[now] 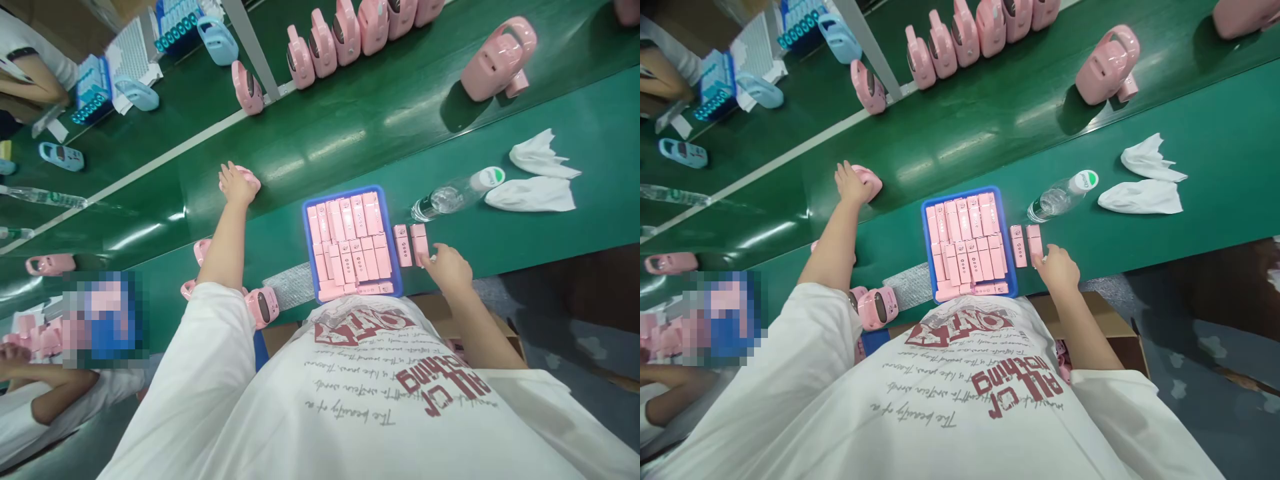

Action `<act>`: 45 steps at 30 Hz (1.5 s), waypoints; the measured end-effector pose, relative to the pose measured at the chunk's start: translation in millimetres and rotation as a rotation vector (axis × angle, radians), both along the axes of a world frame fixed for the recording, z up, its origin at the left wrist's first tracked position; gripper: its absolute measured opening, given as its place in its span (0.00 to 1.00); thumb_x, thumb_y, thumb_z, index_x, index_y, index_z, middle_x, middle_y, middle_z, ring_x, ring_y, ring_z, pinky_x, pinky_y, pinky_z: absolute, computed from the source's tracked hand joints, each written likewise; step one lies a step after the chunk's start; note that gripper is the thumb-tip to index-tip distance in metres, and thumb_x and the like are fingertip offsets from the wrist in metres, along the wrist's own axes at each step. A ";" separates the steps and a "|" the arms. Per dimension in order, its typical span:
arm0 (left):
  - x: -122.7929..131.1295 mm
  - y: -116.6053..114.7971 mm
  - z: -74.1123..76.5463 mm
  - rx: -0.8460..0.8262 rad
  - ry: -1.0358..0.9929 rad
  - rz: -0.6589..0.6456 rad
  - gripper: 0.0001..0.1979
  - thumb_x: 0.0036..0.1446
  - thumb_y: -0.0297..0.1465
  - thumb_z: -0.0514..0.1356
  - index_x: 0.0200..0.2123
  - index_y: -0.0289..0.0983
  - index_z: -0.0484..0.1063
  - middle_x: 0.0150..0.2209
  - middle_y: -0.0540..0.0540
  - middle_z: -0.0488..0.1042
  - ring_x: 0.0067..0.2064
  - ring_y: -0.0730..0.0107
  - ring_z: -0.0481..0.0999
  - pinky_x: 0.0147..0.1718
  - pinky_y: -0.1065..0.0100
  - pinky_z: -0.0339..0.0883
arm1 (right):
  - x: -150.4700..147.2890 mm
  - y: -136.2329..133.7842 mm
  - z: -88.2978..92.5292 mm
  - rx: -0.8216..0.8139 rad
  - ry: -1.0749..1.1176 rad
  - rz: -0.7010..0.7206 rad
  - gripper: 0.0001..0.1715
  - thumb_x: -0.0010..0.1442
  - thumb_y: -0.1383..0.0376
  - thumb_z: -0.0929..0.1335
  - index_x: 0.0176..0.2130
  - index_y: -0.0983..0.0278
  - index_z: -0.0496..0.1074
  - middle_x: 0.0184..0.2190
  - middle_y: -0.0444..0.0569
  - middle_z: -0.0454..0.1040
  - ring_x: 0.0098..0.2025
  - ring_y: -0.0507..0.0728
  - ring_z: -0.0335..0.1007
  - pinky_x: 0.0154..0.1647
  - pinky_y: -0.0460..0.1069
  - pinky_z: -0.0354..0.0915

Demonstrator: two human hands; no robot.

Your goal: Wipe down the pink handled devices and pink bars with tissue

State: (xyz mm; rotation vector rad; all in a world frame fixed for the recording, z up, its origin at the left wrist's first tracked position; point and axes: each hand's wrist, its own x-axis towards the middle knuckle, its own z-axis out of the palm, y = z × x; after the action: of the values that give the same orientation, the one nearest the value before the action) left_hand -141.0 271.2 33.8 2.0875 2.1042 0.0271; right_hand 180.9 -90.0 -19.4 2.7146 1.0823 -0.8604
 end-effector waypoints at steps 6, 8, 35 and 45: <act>-10.4 32.1 -13.8 -0.016 0.084 0.021 0.34 0.54 0.26 0.53 0.65 0.24 0.50 0.65 0.29 0.53 0.66 0.47 0.51 0.62 0.51 0.49 | -43.4 16.7 5.1 0.155 0.249 0.099 0.25 0.60 0.55 0.64 0.53 0.65 0.67 0.47 0.55 0.73 0.46 0.61 0.71 0.41 0.51 0.65; -11.5 34.3 -13.5 0.002 0.154 0.077 0.30 0.56 0.25 0.51 0.62 0.26 0.55 0.61 0.28 0.59 0.63 0.44 0.56 0.58 0.48 0.55 | -57.1 22.8 4.3 0.119 0.268 0.155 0.25 0.60 0.57 0.63 0.54 0.65 0.66 0.49 0.56 0.72 0.46 0.61 0.71 0.41 0.51 0.65; -33.8 -229.1 39.8 -0.098 -0.192 -0.382 0.22 0.55 0.24 0.52 0.53 0.34 0.69 0.59 0.34 0.63 0.63 0.52 0.58 0.62 0.51 0.52 | -61.1 46.5 84.6 0.881 1.335 0.294 0.28 0.51 0.50 0.71 0.47 0.64 0.72 0.36 0.52 0.77 0.38 0.57 0.74 0.40 0.53 0.71; 79.2 -284.9 81.8 -0.488 -1.605 -0.105 0.26 0.48 0.51 0.63 0.43 0.38 0.73 0.42 0.44 0.76 0.47 0.60 0.75 0.47 0.64 0.67 | -97.6 38.3 135.0 0.860 1.214 0.284 0.21 0.54 0.55 0.70 0.46 0.62 0.72 0.41 0.50 0.76 0.37 0.55 0.72 0.39 0.50 0.70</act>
State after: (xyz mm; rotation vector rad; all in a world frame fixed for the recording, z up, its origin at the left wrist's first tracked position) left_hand -61.8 -13.7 115.6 1.0534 0.8376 0.7711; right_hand 83.3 -51.7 115.5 2.1716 2.3794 -2.5755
